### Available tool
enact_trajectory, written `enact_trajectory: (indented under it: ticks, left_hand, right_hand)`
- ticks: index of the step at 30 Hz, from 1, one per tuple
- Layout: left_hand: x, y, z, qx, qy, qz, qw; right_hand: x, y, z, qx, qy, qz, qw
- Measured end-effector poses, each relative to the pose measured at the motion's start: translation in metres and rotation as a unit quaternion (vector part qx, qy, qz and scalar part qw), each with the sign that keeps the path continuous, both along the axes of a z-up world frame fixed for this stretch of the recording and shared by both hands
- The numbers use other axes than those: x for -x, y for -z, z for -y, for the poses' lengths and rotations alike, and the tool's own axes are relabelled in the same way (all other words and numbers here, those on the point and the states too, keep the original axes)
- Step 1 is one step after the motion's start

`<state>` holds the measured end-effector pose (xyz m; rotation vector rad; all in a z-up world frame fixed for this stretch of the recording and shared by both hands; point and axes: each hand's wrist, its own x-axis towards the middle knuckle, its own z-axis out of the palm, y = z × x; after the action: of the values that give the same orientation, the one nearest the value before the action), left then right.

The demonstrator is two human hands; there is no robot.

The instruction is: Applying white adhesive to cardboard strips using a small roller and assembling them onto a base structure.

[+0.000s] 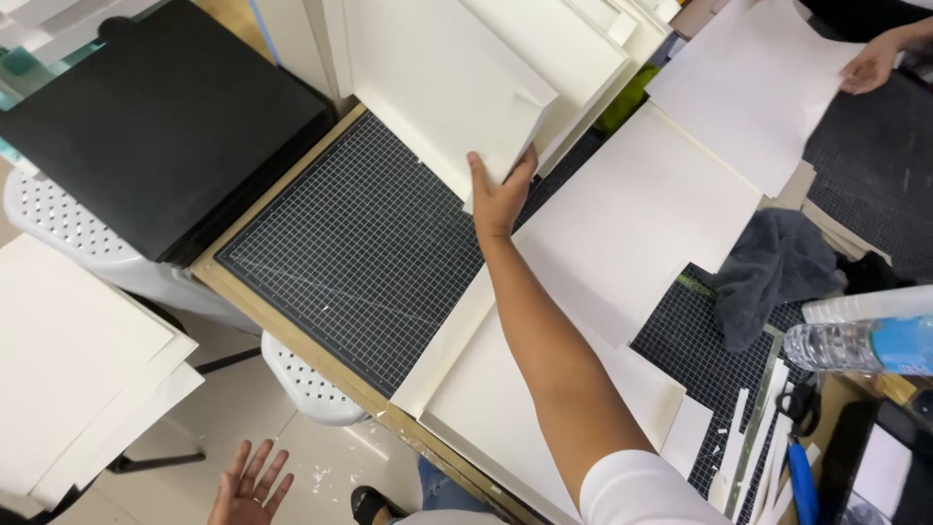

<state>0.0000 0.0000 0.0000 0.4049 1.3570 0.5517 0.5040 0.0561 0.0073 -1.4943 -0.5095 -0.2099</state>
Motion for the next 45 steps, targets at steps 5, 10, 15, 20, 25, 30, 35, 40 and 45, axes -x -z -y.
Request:
enact_trajectory:
  ticks: [5, 10, 15, 20, 25, 30, 35, 40, 45]
  left_hand:
    - [-0.014, 0.003, -0.002, 0.019, 0.036, -0.006, 0.999]
    - [0.019, 0.088, 0.007, -0.091, 0.082, -0.053, 0.991]
    - [-0.003, 0.036, 0.028, -0.303, 0.154, -0.095, 0.936]
    - [-0.055, -0.057, 0.037, -0.291, 0.330, -0.002, 0.898]
    - [-0.082, -0.116, 0.094, -0.443, 0.435, 0.180, 0.763]
    - [-0.083, -0.162, 0.164, -0.491, 0.420, 0.335, 0.687]
    - [-0.074, -0.172, 0.203, -0.531, 0.466, 0.352, 0.613]
    - [-0.070, -0.173, 0.242, -0.573, 0.503, 0.355, 0.540]
    - [-0.065, -0.169, 0.299, -0.644, 0.553, 0.305, 0.432]
  right_hand:
    - [0.010, -0.010, 0.024, -0.009, -0.001, 0.096, 0.995]
    - [0.038, -0.008, 0.098, 0.017, 0.064, 0.160, 0.985]
    - [0.121, 0.011, 0.226, 0.080, 0.025, 0.102, 0.991]
    - [0.242, 0.004, 0.332, 0.133, 0.019, 0.039, 0.990]
    - [0.330, -0.020, 0.368, 0.124, -0.007, -0.026, 0.992]
    - [0.374, -0.107, 0.386, 0.072, 0.012, 0.067, 0.995]
    - [0.392, -0.131, 0.422, 0.117, 0.052, 0.122, 0.984]
    - [0.399, -0.138, 0.463, 0.149, 0.095, 0.158, 0.972]
    - [0.410, -0.138, 0.520, 0.178, 0.132, 0.175, 0.959]
